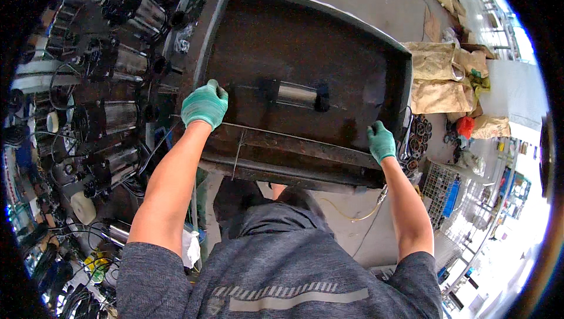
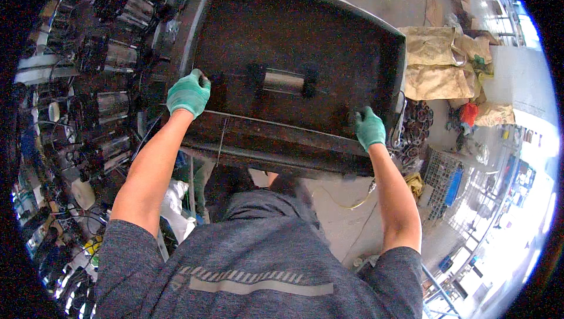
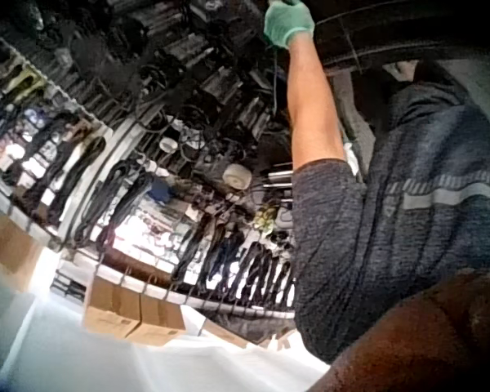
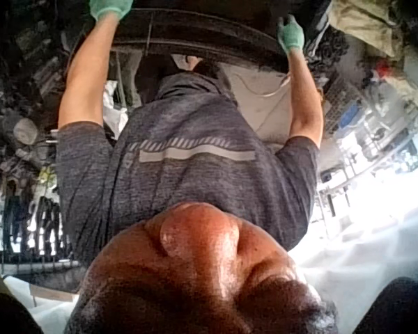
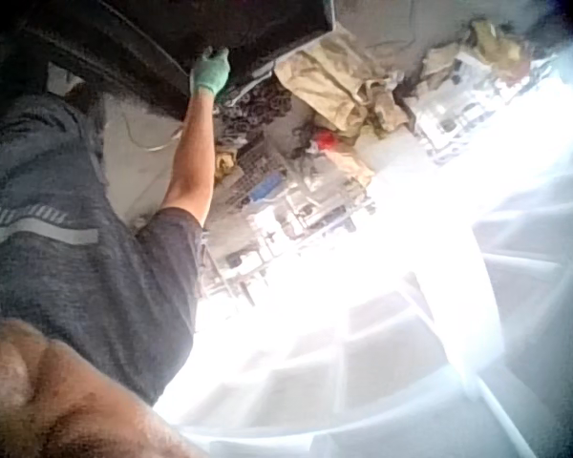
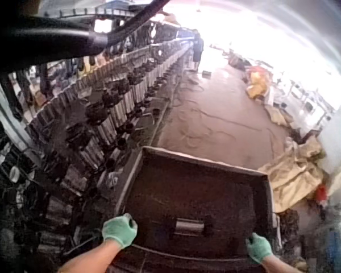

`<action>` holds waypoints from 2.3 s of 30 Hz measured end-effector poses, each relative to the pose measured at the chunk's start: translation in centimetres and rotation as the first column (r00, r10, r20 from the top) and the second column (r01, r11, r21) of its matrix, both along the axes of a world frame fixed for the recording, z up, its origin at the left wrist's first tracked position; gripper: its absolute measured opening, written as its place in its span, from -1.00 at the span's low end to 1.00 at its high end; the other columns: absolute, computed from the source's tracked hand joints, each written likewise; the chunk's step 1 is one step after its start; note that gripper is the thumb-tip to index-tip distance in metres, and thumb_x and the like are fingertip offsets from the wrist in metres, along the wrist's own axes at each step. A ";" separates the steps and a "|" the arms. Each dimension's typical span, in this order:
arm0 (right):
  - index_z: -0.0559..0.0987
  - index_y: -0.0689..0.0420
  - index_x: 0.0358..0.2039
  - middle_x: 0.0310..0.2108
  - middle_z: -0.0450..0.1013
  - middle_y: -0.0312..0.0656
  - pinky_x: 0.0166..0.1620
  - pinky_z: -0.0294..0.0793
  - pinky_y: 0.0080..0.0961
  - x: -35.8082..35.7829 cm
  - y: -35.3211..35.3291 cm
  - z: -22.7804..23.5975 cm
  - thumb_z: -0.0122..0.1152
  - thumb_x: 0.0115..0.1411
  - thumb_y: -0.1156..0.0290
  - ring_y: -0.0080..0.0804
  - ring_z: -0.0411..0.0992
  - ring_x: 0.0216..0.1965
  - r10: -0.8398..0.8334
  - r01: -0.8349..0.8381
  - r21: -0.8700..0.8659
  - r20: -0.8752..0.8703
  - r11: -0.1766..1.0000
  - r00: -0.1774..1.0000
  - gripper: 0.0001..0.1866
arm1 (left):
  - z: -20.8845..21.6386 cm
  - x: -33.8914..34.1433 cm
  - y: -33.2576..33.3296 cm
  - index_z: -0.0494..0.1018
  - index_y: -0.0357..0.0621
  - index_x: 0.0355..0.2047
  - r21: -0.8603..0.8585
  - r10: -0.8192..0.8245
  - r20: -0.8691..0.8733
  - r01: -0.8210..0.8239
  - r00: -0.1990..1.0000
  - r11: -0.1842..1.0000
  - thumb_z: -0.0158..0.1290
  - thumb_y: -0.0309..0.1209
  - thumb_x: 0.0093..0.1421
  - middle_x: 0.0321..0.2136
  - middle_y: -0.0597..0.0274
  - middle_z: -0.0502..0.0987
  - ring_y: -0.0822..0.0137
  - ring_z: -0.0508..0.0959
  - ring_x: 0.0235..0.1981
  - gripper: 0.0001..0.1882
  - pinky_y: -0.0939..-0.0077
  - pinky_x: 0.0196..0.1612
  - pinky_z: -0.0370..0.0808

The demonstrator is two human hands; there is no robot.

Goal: The person repeatedly picks up cylindrical metal components from a rack, places them into a rectangular metal tray, and then removes them to return them to the rack. This cycle of picking, placing, and returning is performed multiple times throughout the clip.

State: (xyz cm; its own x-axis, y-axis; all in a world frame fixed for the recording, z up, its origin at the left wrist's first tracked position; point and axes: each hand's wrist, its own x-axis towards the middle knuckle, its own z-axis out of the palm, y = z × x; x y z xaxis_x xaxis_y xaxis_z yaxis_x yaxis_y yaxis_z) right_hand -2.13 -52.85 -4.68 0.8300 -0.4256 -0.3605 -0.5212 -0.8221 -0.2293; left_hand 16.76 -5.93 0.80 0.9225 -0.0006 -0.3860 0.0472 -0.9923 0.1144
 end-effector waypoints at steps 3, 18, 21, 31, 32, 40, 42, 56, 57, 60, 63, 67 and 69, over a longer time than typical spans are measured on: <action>0.44 0.12 -0.02 -0.18 0.57 0.23 -0.10 0.50 0.13 4.3 5.1 1.3 0.10 0.36 0.10 0.32 0.52 -0.12 0.111 -0.110 0.015 -0.028 0.994 0.993 -0.63 | -0.3 0.1 0.4 0.48 0.00 -0.05 -0.035 0.007 -0.019 -0.008 1.000 0.999 -0.09 -0.13 0.35 -0.18 -0.05 0.66 -0.14 0.65 -0.11 -0.68 -0.05 -0.08 0.57; 0.33 0.13 0.12 0.01 0.54 0.18 0.04 0.53 0.06 12.8 15.1 -1.3 0.09 0.33 0.04 0.24 0.54 0.01 0.112 -0.142 -0.071 -0.320 0.987 0.941 -0.48 | -1.1 0.1 1.4 0.41 0.01 0.08 -0.121 -0.020 -0.031 0.016 0.999 0.993 -0.06 -0.20 0.33 -0.24 0.01 0.68 -0.11 0.67 -0.19 -0.64 -0.05 -0.14 0.59; 0.31 0.13 0.15 -0.07 0.57 0.21 -0.03 0.55 0.07 12.9 15.3 -2.2 0.16 0.28 0.04 0.24 0.56 -0.05 0.095 -0.137 -0.127 -0.291 0.982 0.952 -0.42 | -0.9 0.2 1.4 0.40 0.02 0.09 -0.128 -0.017 -0.047 0.011 0.999 0.992 -0.06 -0.21 0.33 -0.24 0.02 0.68 -0.11 0.67 -0.20 -0.64 -0.05 -0.15 0.60; 0.37 0.25 0.17 0.03 0.54 0.22 0.08 0.54 -0.04 16.2 16.1 1.9 0.31 0.17 0.13 0.17 0.52 0.08 0.045 -0.103 -0.174 -0.308 0.979 0.950 -0.34 | -0.9 -0.1 2.0 0.45 0.08 0.08 -0.262 0.075 0.040 -0.062 0.996 0.963 -0.08 -0.20 0.34 -0.24 0.00 0.67 -0.13 0.66 -0.20 -0.66 -0.07 -0.14 0.56; 0.37 0.26 0.17 0.11 0.48 0.24 0.12 0.53 -0.06 16.1 15.8 2.8 0.32 0.15 0.16 0.18 0.49 0.11 0.083 -0.147 -0.213 -0.283 0.966 0.956 -0.33 | -1.0 -0.2 2.1 0.45 0.06 0.06 -0.295 0.089 0.065 -0.066 0.994 0.953 -0.06 -0.21 0.33 -0.25 -0.03 0.67 -0.15 0.66 -0.20 -0.67 -0.08 -0.15 0.56; 0.61 0.07 -0.10 -0.11 0.60 -0.02 0.00 0.55 -0.09 11.5 13.4 17.1 0.30 0.12 0.22 0.06 0.55 -0.01 0.390 -0.404 -0.177 -0.110 0.897 0.914 -0.64 | -3.0 0.8 7.3 0.56 -0.13 -0.01 -0.982 0.525 -0.067 -0.149 0.849 0.115 0.01 -0.44 0.34 -0.27 0.24 0.63 0.34 0.59 -0.27 -0.75 0.36 -0.24 0.54; 0.63 0.05 -0.21 -0.20 0.61 -0.03 -0.06 0.54 -0.08 8.7 12.3 19.6 0.34 0.09 0.17 0.07 0.57 -0.11 0.361 -0.352 -0.130 0.051 0.927 0.931 -0.69 | 4.9 -1.3 7.6 0.58 -0.01 -0.02 -0.930 0.466 -0.367 -0.329 0.805 -0.164 0.04 -0.39 0.35 -0.38 0.37 0.57 0.51 0.54 -0.42 -0.77 0.55 -0.42 0.46; 0.66 0.15 -0.31 -0.36 0.59 0.08 -0.23 0.57 -0.22 -0.1 18.6 17.0 0.39 0.04 0.36 0.00 0.59 -0.32 0.347 -0.423 0.292 0.279 0.858 0.896 -0.79 | 16.0 -13.2 20.1 0.58 0.02 -0.03 -0.869 0.751 -0.466 -0.402 0.468 -0.288 0.09 -0.22 0.34 -0.44 0.33 0.56 0.55 0.38 -0.66 -0.73 0.65 -0.71 0.09; 0.66 0.11 -0.32 -0.32 0.60 0.06 -0.20 0.56 -0.15 -0.5 19.3 16.6 0.43 0.01 0.29 0.10 0.58 -0.26 0.324 -0.393 0.335 0.242 0.857 0.914 -0.75 | 15.6 -14.2 20.5 0.58 0.02 -0.03 -0.866 0.763 -0.471 -0.398 0.443 -0.304 0.09 -0.22 0.34 -0.46 0.33 0.55 0.55 0.34 -0.68 -0.73 0.64 -0.71 0.08; 0.64 0.10 -0.32 -0.28 0.60 0.02 -0.14 0.56 -0.10 -1.2 20.9 15.2 0.37 0.03 0.27 0.08 0.57 -0.20 0.360 -0.418 0.262 0.240 0.870 0.901 -0.77 | 13.3 -16.7 21.3 0.58 0.01 -0.05 -0.867 0.813 -0.462 -0.373 0.356 -0.330 0.13 -0.19 0.31 -0.55 0.33 0.53 0.53 0.23 -0.77 -0.73 0.62 -0.73 0.05; 0.62 0.10 -0.30 -0.24 0.59 -0.02 -0.13 0.56 -0.07 -1.9 21.7 15.0 0.36 0.05 0.25 0.07 0.57 -0.18 0.375 -0.425 0.220 0.235 0.878 0.896 -0.75 | 11.0 -21.0 21.4 0.57 0.04 -0.10 -0.867 0.859 -0.366 -0.465 0.357 -0.176 0.21 -0.22 0.27 -0.50 0.36 0.55 0.51 0.37 -0.71 -0.76 0.61 -0.72 0.17; 0.58 0.07 -0.17 -0.16 0.58 -0.03 -0.11 0.56 -0.05 -2.7 22.4 15.3 0.32 0.13 0.24 0.08 0.57 -0.14 0.373 -0.423 0.178 0.260 0.888 0.891 -0.71 | 3.5 -28.6 25.4 0.60 -0.09 -0.04 -0.799 0.684 -0.005 -0.414 0.730 0.436 0.21 -0.29 0.30 -0.28 0.35 0.63 0.46 0.54 -0.32 -0.74 0.51 -0.26 0.51; 0.55 0.06 -0.11 -0.13 0.57 -0.01 -0.10 0.56 -0.02 -2.7 22.1 14.4 0.27 0.16 0.24 0.10 0.57 -0.13 0.376 -0.418 0.178 0.228 0.891 0.898 -0.69 | 2.4 -31.6 24.3 0.61 -0.14 -0.02 -0.682 0.513 0.049 -0.346 0.857 0.644 0.18 -0.27 0.34 -0.28 0.26 0.66 0.47 0.56 -0.30 -0.71 0.49 -0.18 0.51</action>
